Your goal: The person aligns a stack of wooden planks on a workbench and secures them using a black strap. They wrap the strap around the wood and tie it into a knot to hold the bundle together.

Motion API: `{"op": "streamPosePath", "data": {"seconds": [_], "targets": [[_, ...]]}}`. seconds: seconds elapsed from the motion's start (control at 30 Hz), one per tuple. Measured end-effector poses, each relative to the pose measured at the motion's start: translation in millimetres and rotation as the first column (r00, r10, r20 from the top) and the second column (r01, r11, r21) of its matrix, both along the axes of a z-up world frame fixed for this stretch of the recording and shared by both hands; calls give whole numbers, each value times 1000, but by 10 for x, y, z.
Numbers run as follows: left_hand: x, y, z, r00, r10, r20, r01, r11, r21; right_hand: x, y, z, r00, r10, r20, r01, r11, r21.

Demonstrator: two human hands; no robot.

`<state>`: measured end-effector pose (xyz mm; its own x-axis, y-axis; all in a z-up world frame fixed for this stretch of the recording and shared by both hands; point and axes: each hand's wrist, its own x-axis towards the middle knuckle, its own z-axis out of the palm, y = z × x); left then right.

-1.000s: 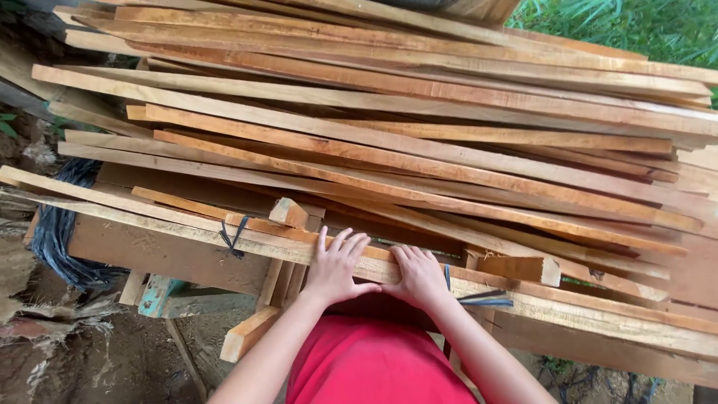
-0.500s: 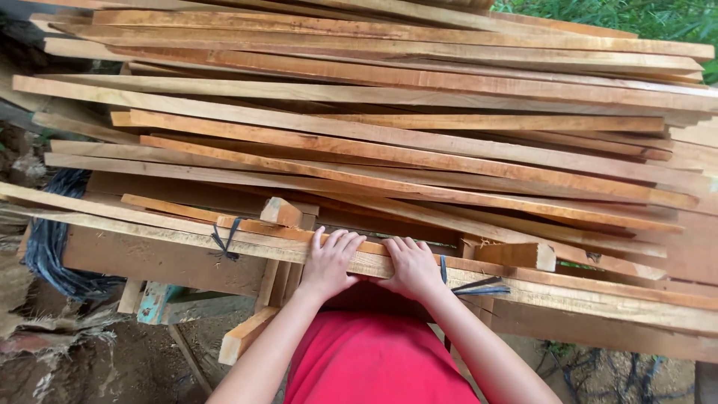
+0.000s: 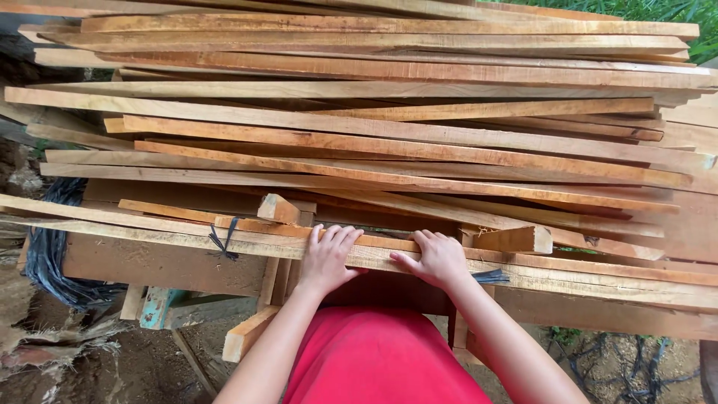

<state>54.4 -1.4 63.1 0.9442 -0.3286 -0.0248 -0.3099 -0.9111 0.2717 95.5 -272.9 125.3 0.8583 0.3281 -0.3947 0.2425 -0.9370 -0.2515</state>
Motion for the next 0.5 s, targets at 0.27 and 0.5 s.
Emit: {"op": "streamPosePath", "data": {"seconds": [0.27,0.5], "targets": [[19,1,-6,999,11,40,-11,1000,-7,308,-342,-133,915,-302,-269,326,944,51],[0,-1,-57,998,2,64,-2,1000,-7,234,-412,-127,897,-256,-360,255,966,-51]]}}
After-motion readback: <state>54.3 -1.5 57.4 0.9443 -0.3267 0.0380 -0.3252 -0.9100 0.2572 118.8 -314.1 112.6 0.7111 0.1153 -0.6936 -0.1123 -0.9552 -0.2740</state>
